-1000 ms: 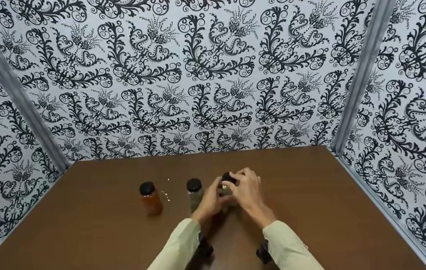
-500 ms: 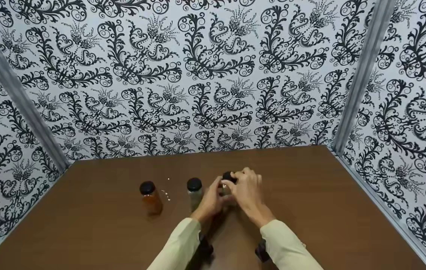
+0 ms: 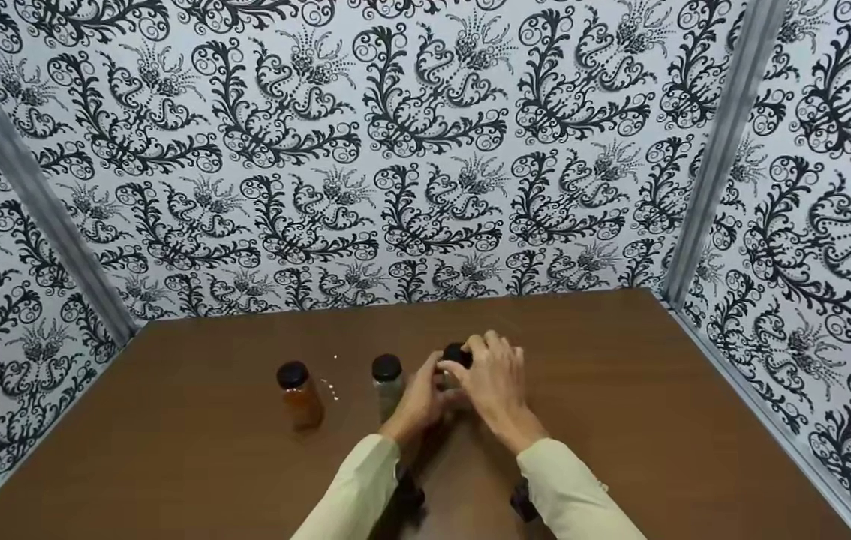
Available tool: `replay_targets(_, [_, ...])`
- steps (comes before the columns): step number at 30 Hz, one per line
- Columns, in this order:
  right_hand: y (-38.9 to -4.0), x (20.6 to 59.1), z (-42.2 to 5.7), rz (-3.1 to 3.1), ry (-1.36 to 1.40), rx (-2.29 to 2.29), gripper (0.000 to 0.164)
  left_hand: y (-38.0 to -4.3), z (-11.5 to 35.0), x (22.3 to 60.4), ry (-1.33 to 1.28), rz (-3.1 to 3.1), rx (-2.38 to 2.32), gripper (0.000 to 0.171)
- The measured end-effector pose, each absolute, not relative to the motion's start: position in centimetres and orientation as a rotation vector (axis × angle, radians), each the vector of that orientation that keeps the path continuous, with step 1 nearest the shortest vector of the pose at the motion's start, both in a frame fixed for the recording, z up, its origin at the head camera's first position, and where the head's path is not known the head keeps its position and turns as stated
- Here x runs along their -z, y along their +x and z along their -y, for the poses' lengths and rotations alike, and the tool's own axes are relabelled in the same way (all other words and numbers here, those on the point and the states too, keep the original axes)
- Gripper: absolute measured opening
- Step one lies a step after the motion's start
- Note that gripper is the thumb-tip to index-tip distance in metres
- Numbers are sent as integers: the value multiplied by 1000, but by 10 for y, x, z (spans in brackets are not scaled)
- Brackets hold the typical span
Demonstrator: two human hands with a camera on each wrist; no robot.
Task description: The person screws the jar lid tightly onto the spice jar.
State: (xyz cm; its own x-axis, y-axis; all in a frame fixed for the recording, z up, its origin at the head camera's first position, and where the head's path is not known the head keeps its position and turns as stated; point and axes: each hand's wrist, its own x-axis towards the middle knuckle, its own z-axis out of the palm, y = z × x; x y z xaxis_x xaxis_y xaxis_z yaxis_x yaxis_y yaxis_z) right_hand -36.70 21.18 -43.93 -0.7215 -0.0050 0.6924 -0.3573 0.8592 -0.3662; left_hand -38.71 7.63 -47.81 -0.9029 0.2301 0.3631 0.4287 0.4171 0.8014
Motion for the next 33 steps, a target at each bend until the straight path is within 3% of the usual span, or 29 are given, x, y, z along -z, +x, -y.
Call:
replay_targets(17, [-369,440,-211,2294,227,-617,47,-390,-77,483,-597,2451,1504,53])
replay_targets(26, [-369,436,-223,2405,257,-1144,41,-389,-78,482,-598,2453,1561,51])
replay_targets(33, [-370,439,-229,2451,332,-1221,43,-389,-77,482,-565,2467,1575,52])
